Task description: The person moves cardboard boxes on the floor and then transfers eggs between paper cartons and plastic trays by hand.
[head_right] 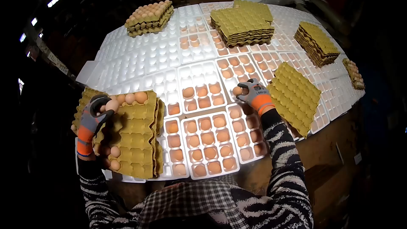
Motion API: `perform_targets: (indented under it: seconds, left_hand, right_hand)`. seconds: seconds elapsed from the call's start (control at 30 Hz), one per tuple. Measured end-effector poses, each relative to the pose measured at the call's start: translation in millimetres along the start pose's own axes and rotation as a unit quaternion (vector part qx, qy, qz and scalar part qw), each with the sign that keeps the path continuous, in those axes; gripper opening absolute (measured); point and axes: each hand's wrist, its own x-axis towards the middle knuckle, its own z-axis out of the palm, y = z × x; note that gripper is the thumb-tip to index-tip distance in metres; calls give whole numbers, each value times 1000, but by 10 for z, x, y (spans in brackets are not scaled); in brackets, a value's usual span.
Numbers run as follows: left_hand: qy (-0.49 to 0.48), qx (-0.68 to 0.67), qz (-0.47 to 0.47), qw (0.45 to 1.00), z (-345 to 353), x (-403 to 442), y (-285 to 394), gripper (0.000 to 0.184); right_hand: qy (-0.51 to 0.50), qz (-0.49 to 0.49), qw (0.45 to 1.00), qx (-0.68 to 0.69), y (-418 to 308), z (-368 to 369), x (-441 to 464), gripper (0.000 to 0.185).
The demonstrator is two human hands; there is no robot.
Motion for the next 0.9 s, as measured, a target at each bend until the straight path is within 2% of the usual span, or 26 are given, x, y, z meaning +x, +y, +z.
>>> perform_targets:
  seconds: [0.03, 0.07, 0.1, 0.17, 0.2, 0.23, 0.3, 0.37, 0.43, 0.47, 0.5, 0.53, 0.57, 0.67, 0.7, 0.77, 0.83, 0.9]
  left_hand:
    - [-35, -16, 9, 999, 154, 147, 274, 38]
    - [-66, -13, 36, 997, 350, 302, 426, 40]
    - [-96, -10, 63, 993, 561, 464, 548, 41]
    - [-146, -31, 76, 986, 974, 779, 886, 44]
    - [-171, 14, 65, 983, 1191, 962, 976, 46]
    - [-196, 60, 53, 977, 1411, 1140, 1018, 47]
    - [-214, 167, 59, 961, 1823, 1434, 1030, 49]
    - [-222, 299, 58, 926, 2156, 1674, 1012, 47]
    - [-240, 350, 24, 905, 2385, 1862, 857, 44]
    - [-265, 387, 5, 883, 2449, 1934, 765, 42]
    - [-290, 424, -14, 858, 2511, 1991, 651, 39]
    - [-299, 453, -6, 840, 2547, 2028, 523, 33]
    - [-303, 458, -9, 836, 2552, 2040, 477, 33]
    - [-271, 343, -44, 898, 2560, 2029, 515, 36]
    - [-274, 347, -46, 896, 2608, 2041, 524, 36]
    - [-260, 101, -60, 958, 2704, 2051, 534, 43]
    - [-310, 194, -2, 931, 2867, 2005, 508, 48]
    - [-273, 194, 5, 942, 2915, 2043, 509, 45]
  right_hand:
    - [-41, 21, 995, -90, -68, 2, 43, 44]
    - [-102, 41, 987, -117, -179, -79, 99, 43]
    - [-102, 35, 988, -114, -180, -56, 165, 43]
    - [-23, -18, 1000, 0, -180, 6, 290, 43]
    - [-26, -25, 999, 17, -203, 45, 369, 40]
    - [-25, -51, 998, -42, -254, 98, 459, 39]
    - [-128, -42, 978, -159, -336, 136, 586, 36]
    - [-91, -55, 984, -144, -246, 259, 690, 34]
    - [24, -112, 993, 30, -412, 88, 673, 34]
    - [47, -114, 990, 70, -496, 96, 718, 33]
    - [45, -116, 989, 77, -563, 158, 789, 33]
    - [75, -164, 982, 61, -623, 239, 872, 34]
    - [106, -211, 971, 46, -666, 330, 965, 34]
    - [80, -234, 969, -2, -656, 721, 1178, 30]
    - [84, -251, 964, -13, -656, 809, 1213, 30]
    - [113, -234, 965, 40, -573, 907, 1267, 32]
    - [192, -171, 945, 200, -568, 769, 1205, 34]
    - [202, -193, 931, 233, -481, 786, 1294, 37]
